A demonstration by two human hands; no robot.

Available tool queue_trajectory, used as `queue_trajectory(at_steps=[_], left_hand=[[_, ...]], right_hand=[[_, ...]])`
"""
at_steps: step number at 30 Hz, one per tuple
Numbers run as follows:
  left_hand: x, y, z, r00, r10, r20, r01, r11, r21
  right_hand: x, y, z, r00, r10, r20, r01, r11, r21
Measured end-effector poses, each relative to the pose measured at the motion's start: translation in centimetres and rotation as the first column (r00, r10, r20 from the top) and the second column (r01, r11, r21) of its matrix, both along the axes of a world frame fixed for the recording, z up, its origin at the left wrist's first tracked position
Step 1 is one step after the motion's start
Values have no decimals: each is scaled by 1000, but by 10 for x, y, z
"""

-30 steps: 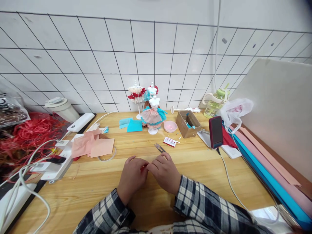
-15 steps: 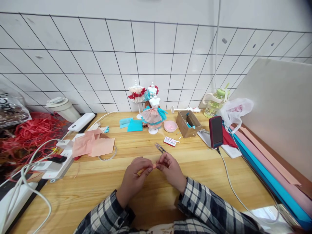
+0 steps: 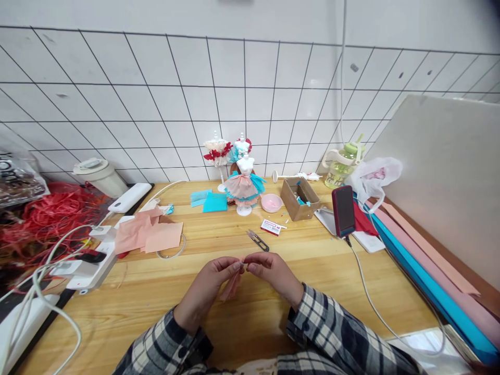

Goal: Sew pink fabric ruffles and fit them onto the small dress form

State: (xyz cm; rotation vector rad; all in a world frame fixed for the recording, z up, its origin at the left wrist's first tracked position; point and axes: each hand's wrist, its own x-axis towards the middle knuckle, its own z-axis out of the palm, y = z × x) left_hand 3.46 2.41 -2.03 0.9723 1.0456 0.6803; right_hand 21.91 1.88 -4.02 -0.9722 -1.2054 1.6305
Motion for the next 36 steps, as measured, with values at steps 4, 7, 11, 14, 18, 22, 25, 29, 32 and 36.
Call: queue_trajectory(at_steps=[4,7,11,14,18,22,25,29,32,36], left_hand=[[1,-3,5,995,-57,83,66,991,-116],[0,-4,8,990,-37,137,63,979,-194],[-1,-5,8,981,-81,178,124,961,-246],[-3,-5,6,978,-114,177,158,953,-259],[-4,-3,-3,990,-98,98,116,975,-192],[-4,1,-4,996,-83,-40,81,996,-46],[-6,3,7,975,-51,-216,94,977,193],[-7,-1,22,896,-11,-444,221,878,425],[-4,-4,24,869,-50,-492,270,881,388],[-2,-3,18,906,-90,-413,238,917,321]], right_hand=[[-5,2,-5,998,2,-55,-7,997,-74],[-3,3,-6,1000,12,-8,-12,999,-50],[3,4,3,990,118,72,-123,989,79],[5,5,7,985,124,119,-140,980,140],[5,6,4,977,87,197,-119,980,161],[3,7,2,970,52,238,-96,979,177],[4,8,2,965,33,259,-85,978,189],[5,9,1,961,-19,276,-42,976,213],[5,9,2,959,-51,279,-27,964,266],[4,7,1,980,-16,198,-33,970,242]])
